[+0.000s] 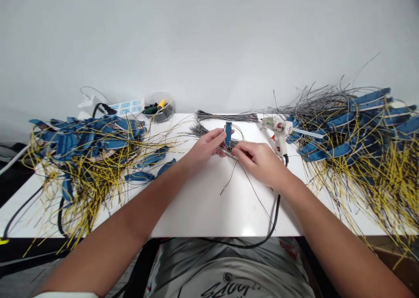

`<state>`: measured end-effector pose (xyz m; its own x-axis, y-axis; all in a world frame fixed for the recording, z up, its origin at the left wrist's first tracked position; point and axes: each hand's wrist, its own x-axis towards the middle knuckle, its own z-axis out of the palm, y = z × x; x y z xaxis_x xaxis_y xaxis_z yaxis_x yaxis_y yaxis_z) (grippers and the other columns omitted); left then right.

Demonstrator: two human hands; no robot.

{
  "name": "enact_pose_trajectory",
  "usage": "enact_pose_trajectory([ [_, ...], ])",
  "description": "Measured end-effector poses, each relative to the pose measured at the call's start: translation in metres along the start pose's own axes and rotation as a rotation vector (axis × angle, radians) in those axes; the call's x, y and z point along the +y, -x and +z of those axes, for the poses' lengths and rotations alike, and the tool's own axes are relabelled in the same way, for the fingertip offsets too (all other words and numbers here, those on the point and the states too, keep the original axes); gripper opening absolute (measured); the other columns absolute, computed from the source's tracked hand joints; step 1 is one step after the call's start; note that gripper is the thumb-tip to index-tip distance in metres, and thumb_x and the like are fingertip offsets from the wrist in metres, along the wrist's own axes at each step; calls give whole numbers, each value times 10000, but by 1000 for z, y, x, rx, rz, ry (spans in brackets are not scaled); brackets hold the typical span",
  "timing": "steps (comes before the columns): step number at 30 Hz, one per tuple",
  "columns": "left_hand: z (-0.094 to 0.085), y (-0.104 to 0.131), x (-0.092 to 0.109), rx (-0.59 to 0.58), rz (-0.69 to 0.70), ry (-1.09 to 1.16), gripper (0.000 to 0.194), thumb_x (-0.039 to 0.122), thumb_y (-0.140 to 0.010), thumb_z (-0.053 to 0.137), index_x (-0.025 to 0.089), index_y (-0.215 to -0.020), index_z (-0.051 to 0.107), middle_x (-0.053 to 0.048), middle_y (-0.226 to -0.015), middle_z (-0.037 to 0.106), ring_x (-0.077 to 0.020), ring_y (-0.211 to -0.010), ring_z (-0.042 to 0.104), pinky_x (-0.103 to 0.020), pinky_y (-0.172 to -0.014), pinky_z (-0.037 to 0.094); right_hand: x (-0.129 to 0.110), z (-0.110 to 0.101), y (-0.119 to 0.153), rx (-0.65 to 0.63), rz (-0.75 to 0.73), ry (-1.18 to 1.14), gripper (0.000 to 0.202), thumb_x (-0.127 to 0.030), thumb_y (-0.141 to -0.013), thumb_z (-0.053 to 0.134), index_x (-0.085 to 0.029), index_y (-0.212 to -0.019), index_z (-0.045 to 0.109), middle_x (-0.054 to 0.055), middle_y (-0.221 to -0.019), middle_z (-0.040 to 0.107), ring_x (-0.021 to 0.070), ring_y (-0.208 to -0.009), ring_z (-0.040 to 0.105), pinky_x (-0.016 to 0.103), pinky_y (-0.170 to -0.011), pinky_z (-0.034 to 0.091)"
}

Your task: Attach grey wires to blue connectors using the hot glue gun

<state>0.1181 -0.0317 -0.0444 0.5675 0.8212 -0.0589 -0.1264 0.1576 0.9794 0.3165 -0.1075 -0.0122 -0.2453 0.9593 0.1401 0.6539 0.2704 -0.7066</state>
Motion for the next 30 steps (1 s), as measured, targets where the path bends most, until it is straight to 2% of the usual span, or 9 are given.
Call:
enact_pose_trajectory([
  [6, 0, 0, -2, -23, 27, -66, 472, 538, -981, 662, 225, -1330, 718, -68, -1027, 627, -147, -897, 564, -247, -752, 540, -1, 2, 0, 14, 90, 74, 249, -278, -988, 534, -205, -754, 574, -28, -661, 569, 128, -614, 445, 286, -598, 269],
  [11, 1, 0, -1, -20, 55, -137, 474, 550, -977, 657, 235, -1322, 733, -58, -1006, 622, -138, -857, 548, -244, -744, 542, 2, 5, -2, -9, 174, -33, 241, -270, -959, 514, -201, -746, 604, -25, -642, 540, 134, -608, 452, 289, -590, 288],
  [17, 2, 2, 1, -59, 59, -191, 475, 544, -996, 625, 240, -1349, 719, -67, -1057, 638, -149, -882, 565, -248, -762, 544, 9, 7, -3, -17, 216, -161, 240, -267, -933, 512, -193, -714, 577, -33, -630, 486, 124, -594, 419, 289, -566, 287],
  [24, 2, 3, 1, -62, 48, -240, 498, 555, -991, 628, 246, -1373, 709, -73, -1164, 656, -126, -815, 564, -264, -765, 540, 9, 7, -2, -13, 241, -143, 261, -280, -918, 530, -191, -673, 533, -37, -602, 449, 117, -579, 390, 287, -539, 267],
  [30, 5, 3, 3, -83, 63, -227, 461, 517, -990, 646, 229, -1342, 719, -80, -1237, 662, -134, -864, 571, -246, -740, 531, 9, 10, -2, 22, 261, -98, 313, -324, -926, 542, -193, -646, 490, -38, -575, 427, 111, -558, 372, 285, -515, 240],
])
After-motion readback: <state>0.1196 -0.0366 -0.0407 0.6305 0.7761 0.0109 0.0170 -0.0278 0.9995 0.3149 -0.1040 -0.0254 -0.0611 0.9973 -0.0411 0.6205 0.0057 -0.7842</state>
